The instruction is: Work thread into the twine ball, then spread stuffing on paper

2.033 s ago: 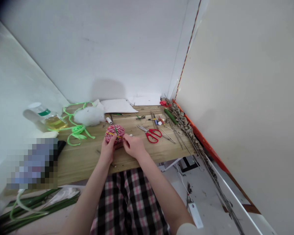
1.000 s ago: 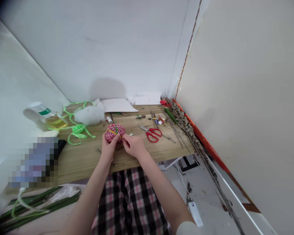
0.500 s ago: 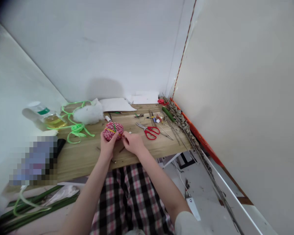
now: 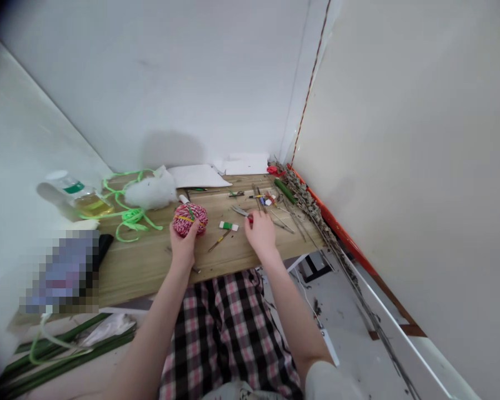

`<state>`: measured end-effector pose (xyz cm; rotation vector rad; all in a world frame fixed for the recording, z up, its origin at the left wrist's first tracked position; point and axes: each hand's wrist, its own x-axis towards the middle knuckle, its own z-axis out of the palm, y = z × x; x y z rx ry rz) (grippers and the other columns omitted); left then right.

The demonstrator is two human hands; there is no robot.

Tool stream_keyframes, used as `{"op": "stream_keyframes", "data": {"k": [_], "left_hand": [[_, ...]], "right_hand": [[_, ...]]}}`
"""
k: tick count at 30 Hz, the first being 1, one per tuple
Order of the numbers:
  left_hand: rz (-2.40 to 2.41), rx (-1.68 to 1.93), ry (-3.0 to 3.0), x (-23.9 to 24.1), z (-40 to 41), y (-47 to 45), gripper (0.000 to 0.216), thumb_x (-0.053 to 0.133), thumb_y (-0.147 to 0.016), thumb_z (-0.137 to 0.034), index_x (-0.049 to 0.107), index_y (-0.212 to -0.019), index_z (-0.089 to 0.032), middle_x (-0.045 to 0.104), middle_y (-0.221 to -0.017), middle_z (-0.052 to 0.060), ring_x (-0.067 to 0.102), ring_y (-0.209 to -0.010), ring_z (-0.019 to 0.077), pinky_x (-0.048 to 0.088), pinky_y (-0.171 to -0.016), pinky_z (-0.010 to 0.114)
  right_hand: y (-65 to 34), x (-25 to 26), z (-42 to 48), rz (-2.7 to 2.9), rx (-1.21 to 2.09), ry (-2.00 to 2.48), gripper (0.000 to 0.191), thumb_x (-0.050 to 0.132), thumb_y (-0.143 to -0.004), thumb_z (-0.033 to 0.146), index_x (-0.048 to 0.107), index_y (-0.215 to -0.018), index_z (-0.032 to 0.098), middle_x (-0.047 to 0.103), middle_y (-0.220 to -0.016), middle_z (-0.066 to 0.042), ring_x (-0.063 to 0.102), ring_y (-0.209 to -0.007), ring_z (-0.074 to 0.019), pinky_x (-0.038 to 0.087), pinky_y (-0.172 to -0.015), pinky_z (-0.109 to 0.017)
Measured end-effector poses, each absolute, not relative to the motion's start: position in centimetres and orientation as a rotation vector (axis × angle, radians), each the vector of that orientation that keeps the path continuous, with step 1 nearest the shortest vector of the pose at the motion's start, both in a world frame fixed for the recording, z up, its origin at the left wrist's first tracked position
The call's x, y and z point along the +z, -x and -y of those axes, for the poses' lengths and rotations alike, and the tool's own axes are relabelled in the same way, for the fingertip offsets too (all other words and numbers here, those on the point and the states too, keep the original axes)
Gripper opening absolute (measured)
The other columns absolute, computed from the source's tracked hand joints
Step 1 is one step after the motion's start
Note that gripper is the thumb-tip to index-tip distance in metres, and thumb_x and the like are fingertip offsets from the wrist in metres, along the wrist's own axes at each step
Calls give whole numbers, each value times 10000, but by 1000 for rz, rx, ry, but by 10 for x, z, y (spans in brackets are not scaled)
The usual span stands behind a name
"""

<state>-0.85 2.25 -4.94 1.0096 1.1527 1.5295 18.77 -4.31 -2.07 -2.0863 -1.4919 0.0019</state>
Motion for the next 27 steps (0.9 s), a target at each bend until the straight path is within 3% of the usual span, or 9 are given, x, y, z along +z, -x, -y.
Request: {"op": "stream_keyframes", "data": {"k": [11,15,22,27], "left_hand": [[-1099,1471,-963,-49,-22,10,666,815,-672,-490,547,-1216,-214,654,-1231,122,676,-1075,229,569,-920,385],[-1088,1477,-927,-48,-21,10,686,828,-656,-473,542,-1224,-216,652,-1236,127,680,-1072,239,590,-880,381],[-1037,1428,-830,-40,-18,8,750,843,-623,-466,509,-1249,-222,633,-1269,142,708,-918,223,622,-677,336],[-1083,1425,-838,-39,-18,9,708,844,-631,-442,535,-1231,-227,622,-1290,136,691,-972,230,611,-649,298]], "right_hand": [[-203,-20,49,1572,-135,2434,280,560,-929,252,615,-1161,104,620,-1186,-199,559,-1126,-313,433,-911,-386],[-207,-19,44,1625,-91,2516,263,580,-928,256,628,-1132,97,650,-1165,-213,580,-1127,-326,432,-918,-406],[-211,-11,44,1739,-101,2505,259,561,-949,256,611,-1109,60,668,-1131,-249,620,-1100,-335,425,-910,-405],[-217,-3,60,1664,-96,2493,251,506,-966,235,591,-1098,40,684,-1075,-272,642,-1049,-361,427,-880,-422]]}}
